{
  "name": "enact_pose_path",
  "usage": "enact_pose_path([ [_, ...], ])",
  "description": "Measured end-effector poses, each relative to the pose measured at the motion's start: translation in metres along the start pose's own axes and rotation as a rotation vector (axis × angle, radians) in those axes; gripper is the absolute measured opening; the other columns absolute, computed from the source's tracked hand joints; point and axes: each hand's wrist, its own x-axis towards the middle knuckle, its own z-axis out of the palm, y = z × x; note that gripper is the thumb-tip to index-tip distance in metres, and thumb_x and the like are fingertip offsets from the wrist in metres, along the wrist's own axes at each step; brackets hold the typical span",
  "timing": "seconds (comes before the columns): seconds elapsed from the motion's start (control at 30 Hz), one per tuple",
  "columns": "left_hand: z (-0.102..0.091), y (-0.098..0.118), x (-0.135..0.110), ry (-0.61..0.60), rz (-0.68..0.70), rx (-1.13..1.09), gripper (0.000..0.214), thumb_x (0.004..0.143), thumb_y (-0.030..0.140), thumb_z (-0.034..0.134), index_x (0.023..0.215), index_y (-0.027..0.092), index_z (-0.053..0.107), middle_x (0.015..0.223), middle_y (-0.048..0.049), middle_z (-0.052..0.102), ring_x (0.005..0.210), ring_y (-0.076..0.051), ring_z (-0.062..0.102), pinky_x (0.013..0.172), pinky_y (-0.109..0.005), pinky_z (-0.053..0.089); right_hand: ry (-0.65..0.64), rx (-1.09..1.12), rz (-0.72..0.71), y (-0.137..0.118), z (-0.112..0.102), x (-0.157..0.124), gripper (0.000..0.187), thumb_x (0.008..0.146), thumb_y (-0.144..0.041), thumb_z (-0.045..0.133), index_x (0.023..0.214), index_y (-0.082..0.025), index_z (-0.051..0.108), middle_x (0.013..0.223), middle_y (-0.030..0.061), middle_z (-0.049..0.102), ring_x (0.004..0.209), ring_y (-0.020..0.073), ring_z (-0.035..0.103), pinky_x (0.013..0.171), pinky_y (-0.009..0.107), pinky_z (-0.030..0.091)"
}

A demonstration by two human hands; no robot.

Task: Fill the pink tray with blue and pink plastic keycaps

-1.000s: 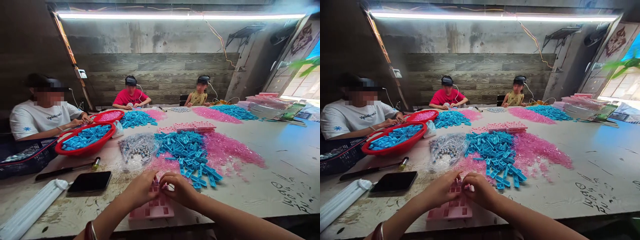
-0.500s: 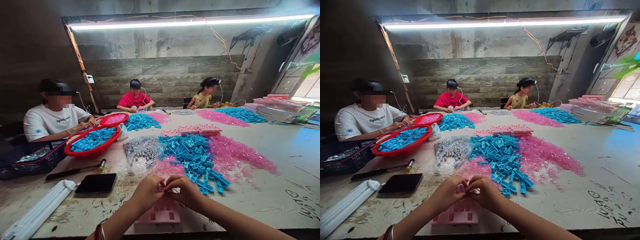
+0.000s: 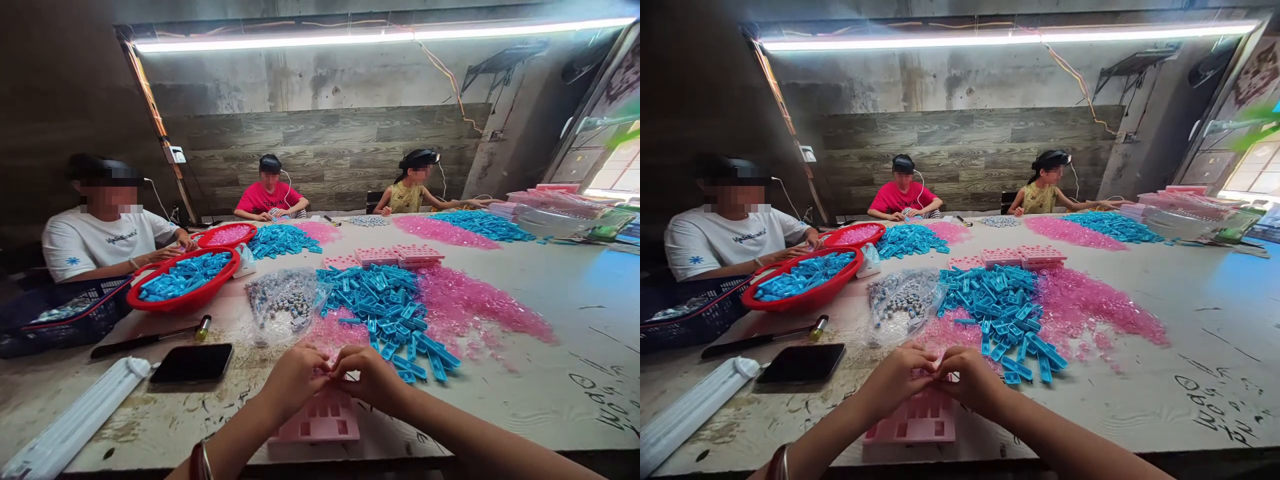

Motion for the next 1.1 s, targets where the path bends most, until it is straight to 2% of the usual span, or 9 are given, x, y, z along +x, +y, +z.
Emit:
enact_pose_path([
  [0.13,0.002,-0.003,0.0,0.027,0.012,-0.014,0.011,0.073,0.015,0.068,0.081,0.021,0.073,0.093,-0.0024,0.071,0.092,-0.02,0.059,0.083,-0.031,0.046,-0.028,0.027,0.004,0.002,-0.001,0.001,0.02,0.078,-0.034,0.064,0.067,-0.019,0.071,0.069,0.0073,0.069,0.061,0.0158,0.063,0.057,0.025,0.048],
  [0.23,0.003,-0.002,0.002,0.022,0.051,-0.017,0.009,0.073,0.014,0.068,0.076,0.02,0.072,0.092,-0.0017,0.071,0.094,-0.019,0.059,0.085,-0.031,0.045,-0.049,0.033,0.025,0.001,-0.002,0.003,0.016,0.076,-0.031,0.067,0.067,-0.019,0.072,0.069,0.0068,0.07,0.062,0.016,0.064,0.057,0.025,0.048],
  [0.37,0.004,-0.002,0.007,-0.034,0.075,-0.034,0.009,0.072,0.01,0.067,0.072,0.018,0.071,0.085,-0.0019,0.071,0.083,-0.016,0.062,0.078,-0.027,0.047,-0.101,-0.032,0.055,-0.002,-0.004,0.009,0.007,0.071,-0.023,0.071,0.065,-0.02,0.072,0.066,0.0048,0.07,0.059,0.0151,0.063,0.055,0.023,0.046],
  [0.6,0.001,-0.01,0.013,-0.122,0.186,0.023,0.01,0.069,0.004,0.068,0.069,0.014,0.07,0.083,-0.0045,0.071,0.074,-0.015,0.064,0.069,-0.023,0.048,-0.177,-0.159,0.114,0.0,-0.001,0.014,0.007,0.064,-0.015,0.072,0.059,-0.019,0.072,0.06,0.0038,0.07,0.052,0.0146,0.061,0.048,0.022,0.039],
  [0.73,-0.004,-0.008,0.013,-0.151,0.21,0.076,0.006,0.072,0.01,0.069,0.073,0.016,0.072,0.086,-0.0042,0.072,0.076,-0.016,0.064,0.071,-0.023,0.047,-0.193,-0.159,0.159,0.002,0.0,0.014,0.01,0.065,-0.013,0.07,0.059,-0.02,0.073,0.06,0.0036,0.071,0.053,0.0151,0.061,0.05,0.022,0.038],
  [0.83,-0.005,-0.007,0.014,-0.16,0.216,0.078,0.007,0.074,0.012,0.068,0.075,0.017,0.072,0.086,-0.0037,0.072,0.077,-0.016,0.064,0.071,-0.023,0.047,-0.223,-0.204,0.25,-0.004,-0.002,0.017,0.009,0.066,-0.016,0.069,0.06,-0.02,0.074,0.06,0.0053,0.071,0.052,0.015,0.061,0.049,0.022,0.036],
  [0.93,-0.004,-0.011,0.015,-0.16,0.269,0.031,0.007,0.077,0.015,0.065,0.078,0.017,0.072,0.087,-0.0046,0.072,0.078,-0.016,0.065,0.071,-0.023,0.048,-0.268,-0.278,0.339,-0.012,-0.004,0.02,0.011,0.066,-0.013,0.067,0.063,-0.02,0.075,0.06,0.0065,0.071,0.051,0.0148,0.061,0.048,0.022,0.034],
  [1.1,-0.005,-0.017,0.015,-0.168,0.285,-0.074,0.01,0.08,0.022,0.064,0.081,0.016,0.072,0.09,-0.0059,0.071,0.078,-0.016,0.065,0.069,-0.022,0.048,-0.313,-0.323,0.389,-0.019,-0.005,0.024,0.013,0.067,-0.015,0.066,0.067,-0.022,0.076,0.063,0.006,0.072,0.053,0.0153,0.062,0.049,0.022,0.033],
])
